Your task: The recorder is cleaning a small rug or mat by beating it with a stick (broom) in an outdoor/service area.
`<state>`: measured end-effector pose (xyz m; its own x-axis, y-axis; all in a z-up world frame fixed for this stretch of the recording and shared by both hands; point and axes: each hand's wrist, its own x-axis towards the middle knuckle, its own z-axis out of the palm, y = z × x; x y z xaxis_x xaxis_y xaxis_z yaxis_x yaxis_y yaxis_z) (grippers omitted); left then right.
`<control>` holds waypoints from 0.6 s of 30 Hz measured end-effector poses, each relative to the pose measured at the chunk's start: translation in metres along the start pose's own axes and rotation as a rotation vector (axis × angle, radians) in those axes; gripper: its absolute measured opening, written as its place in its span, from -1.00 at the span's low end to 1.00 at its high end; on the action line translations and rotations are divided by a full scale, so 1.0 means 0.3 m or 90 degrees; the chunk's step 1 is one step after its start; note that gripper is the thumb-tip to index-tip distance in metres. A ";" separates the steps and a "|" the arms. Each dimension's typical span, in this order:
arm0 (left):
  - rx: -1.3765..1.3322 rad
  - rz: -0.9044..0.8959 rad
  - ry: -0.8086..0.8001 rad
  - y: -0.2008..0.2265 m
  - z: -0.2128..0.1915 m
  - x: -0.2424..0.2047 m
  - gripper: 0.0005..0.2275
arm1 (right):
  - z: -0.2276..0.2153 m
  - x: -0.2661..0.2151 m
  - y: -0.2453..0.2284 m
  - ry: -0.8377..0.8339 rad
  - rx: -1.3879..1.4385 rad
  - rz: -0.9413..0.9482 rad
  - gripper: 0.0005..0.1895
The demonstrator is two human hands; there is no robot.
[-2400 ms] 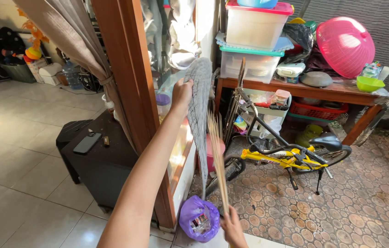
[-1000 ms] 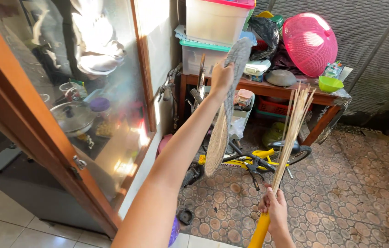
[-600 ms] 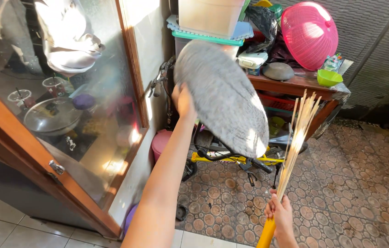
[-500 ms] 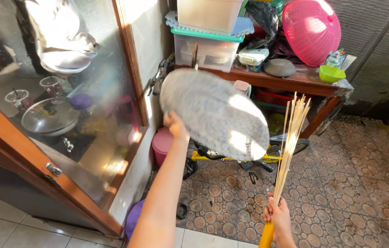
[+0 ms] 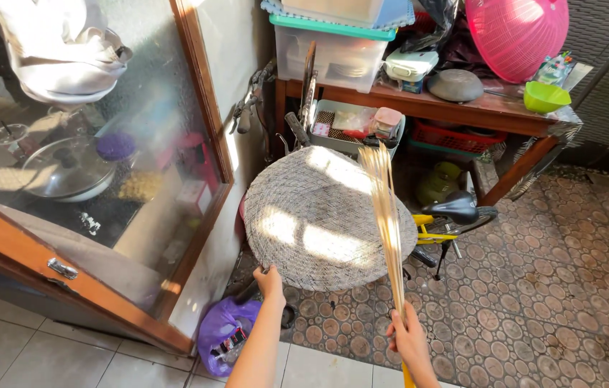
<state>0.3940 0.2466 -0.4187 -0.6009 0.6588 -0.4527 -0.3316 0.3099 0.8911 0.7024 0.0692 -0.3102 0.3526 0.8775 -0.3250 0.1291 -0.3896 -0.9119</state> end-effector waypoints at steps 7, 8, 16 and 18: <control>-0.014 0.100 -0.031 -0.105 -0.048 0.019 -0.68 | 0.145 0.048 -0.213 0.000 -0.242 -0.223 -0.51; 0.004 0.115 -0.024 -0.105 -0.046 0.011 -0.70 | 0.149 0.041 -0.240 -0.010 -0.315 -0.173 -0.57; 0.130 0.100 -0.037 -0.049 -0.003 0.020 -0.68 | -0.089 0.328 0.227 0.059 -0.367 -0.104 -0.70; 0.108 0.180 -0.074 -0.078 0.006 0.065 -0.69 | -0.144 0.247 0.165 0.067 -0.237 0.049 -0.71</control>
<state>0.3914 0.2533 -0.4483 -0.5611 0.8057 -0.1897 -0.0328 0.2074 0.9777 0.7748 0.1028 -0.3686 0.4656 0.8155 -0.3437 0.4184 -0.5451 -0.7265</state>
